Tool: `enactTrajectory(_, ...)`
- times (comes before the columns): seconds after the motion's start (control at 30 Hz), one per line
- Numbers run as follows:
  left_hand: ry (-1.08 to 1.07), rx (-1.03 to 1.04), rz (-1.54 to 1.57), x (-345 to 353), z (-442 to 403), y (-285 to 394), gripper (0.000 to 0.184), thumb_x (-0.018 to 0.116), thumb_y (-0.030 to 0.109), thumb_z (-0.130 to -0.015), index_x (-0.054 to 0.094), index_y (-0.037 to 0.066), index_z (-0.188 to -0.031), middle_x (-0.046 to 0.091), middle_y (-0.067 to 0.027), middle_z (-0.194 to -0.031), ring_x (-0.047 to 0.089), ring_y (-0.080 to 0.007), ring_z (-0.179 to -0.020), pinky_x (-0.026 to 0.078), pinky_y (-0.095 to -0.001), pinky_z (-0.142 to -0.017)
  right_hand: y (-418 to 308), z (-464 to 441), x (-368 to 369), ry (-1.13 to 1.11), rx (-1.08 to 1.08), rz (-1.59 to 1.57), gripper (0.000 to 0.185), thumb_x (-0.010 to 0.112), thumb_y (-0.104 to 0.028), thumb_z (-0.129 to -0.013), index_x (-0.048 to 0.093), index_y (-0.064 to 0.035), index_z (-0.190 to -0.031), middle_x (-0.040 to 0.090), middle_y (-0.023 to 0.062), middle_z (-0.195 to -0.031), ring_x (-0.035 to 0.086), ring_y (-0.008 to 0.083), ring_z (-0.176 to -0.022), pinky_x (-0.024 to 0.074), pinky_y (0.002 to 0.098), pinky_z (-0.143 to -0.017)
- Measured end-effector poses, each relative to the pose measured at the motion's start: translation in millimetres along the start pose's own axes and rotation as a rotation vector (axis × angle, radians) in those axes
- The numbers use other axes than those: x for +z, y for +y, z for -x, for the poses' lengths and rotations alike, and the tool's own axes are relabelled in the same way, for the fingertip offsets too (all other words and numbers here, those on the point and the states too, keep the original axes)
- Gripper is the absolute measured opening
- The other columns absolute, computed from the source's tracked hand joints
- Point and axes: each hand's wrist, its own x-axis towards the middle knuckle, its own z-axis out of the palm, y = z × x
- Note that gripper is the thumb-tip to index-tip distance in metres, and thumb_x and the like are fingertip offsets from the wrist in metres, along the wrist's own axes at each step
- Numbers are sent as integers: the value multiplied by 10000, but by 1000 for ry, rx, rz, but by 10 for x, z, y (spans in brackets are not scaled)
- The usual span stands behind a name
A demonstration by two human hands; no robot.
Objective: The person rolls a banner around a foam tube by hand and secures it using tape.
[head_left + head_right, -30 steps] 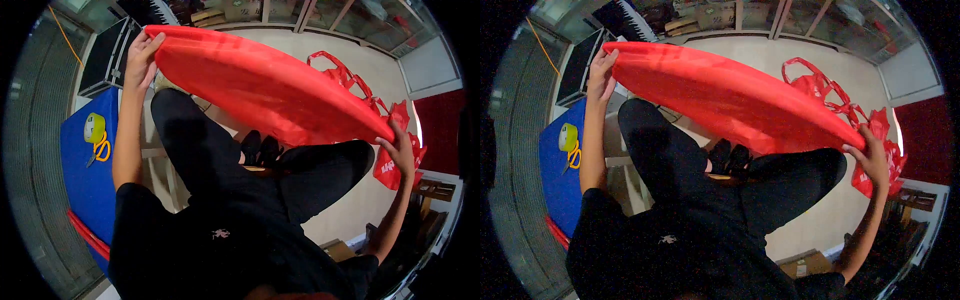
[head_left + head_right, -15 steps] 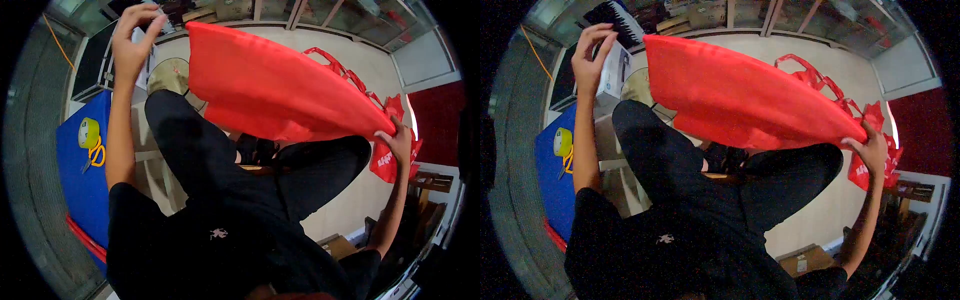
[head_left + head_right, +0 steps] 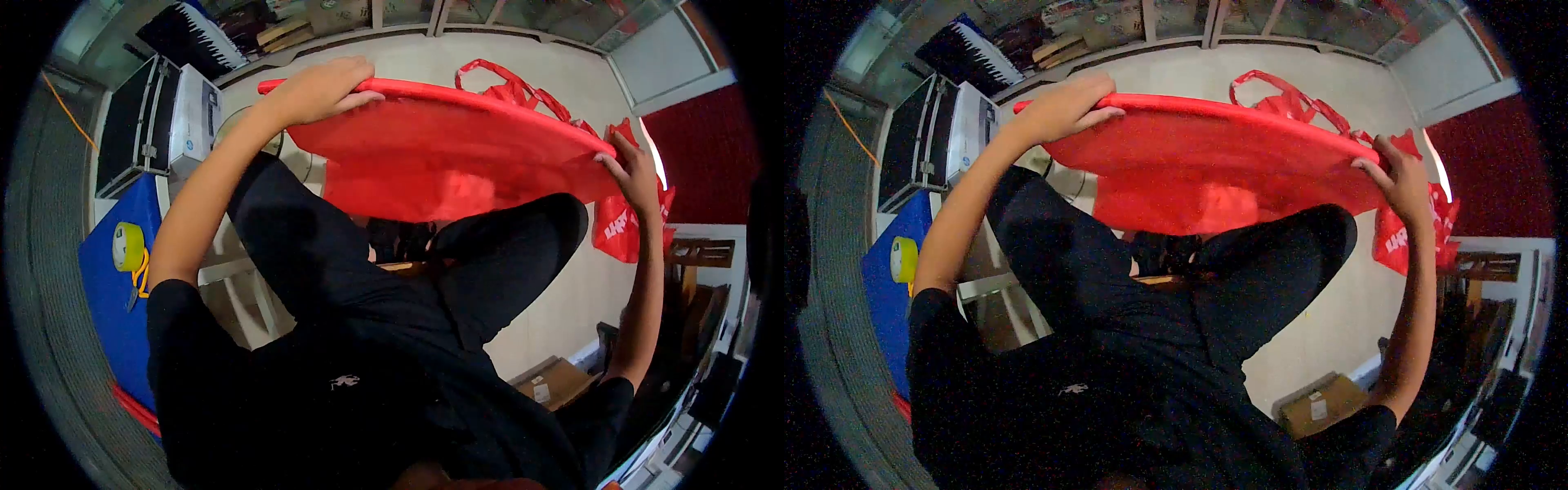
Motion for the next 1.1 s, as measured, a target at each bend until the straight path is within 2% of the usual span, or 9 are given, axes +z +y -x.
enactTrajectory(0.3,7,-74,-4,213,-69,30,355,574,401,-906,514,73,-1029,590,-207,-735,573,-406,-712,432,-483,-651,-265,-95,240,204,-378,183,322,671,-215,-844,535,12,-1028,595,162,-1009,567,345,-894,453,424,-775)
enactTrajectory(0.57,-354,-222,534,274,-167,130,378,607,383,-881,594,11,-813,582,-193,-703,580,-366,-697,441,-440,-649,-745,-323,209,268,-353,399,305,672,-184,-803,530,-42,-1032,527,118,-959,533,306,-946,433,411,-824)
enactTrajectory(0.6,-353,-219,540,370,-161,111,378,607,383,-881,594,11,-813,582,-193,-703,580,-366,-697,441,-440,-649,-872,-387,120,-59,-88,399,341,673,-205,-797,532,-57,-1069,547,119,-1026,551,303,-976,457,414,-805)
enactTrajectory(0.67,282,-8,106,628,-147,69,401,627,392,-854,581,4,-764,570,-184,-682,576,-352,-684,433,-427,-639,-884,-430,119,-382,196,397,378,675,-227,-791,534,-72,-1106,567,119,-1092,568,299,-1007,480,417,-786)
enactTrajectory(0.87,-23,-221,300,722,-188,-46,335,660,369,-785,607,46,-855,622,-178,-801,598,-398,-789,454,-458,-666,-878,-398,326,275,-347,336,319,695,-343,-779,624,-92,-963,675,112,-861,658,321,-804,529,448,-701)
enactTrajectory(0.93,38,-254,269,694,-156,167,315,666,336,-783,578,35,-818,604,-179,-749,594,-389,-757,447,-452,-657,-1060,-421,145,-341,60,415,350,717,-257,-758,590,-79,-1031,614,98,-936,615,286,-892,509,416,-698)
enactTrajectory(1.0,95,-286,240,736,-172,207,303,673,302,-780,549,25,-780,586,-180,-696,589,-380,-725,439,-446,-648,-929,-407,269,-281,15,390,327,718,-274,-754,594,-85,-990,630,92,-897,631,287,-847,512,423,-661)
enactTrajectory(1.07,-34,-263,395,839,-172,143,295,677,311,-773,573,35,-789,589,-171,-692,599,-367,-711,440,-447,-646,-855,-436,384,341,-427,371,300,716,-294,-751,628,-89,-953,660,100,-830,654,297,-785,518,437,-627)
enactTrajectory(1.1,-32,-259,400,874,-179,176,295,677,311,-773,573,35,-789,589,-171,-692,599,-367,-711,440,-447,-646,-866,-392,393,185,-287,380,309,705,-264,-757,617,-90,-997,654,91,-871,649,289,-820,520,437,-643)
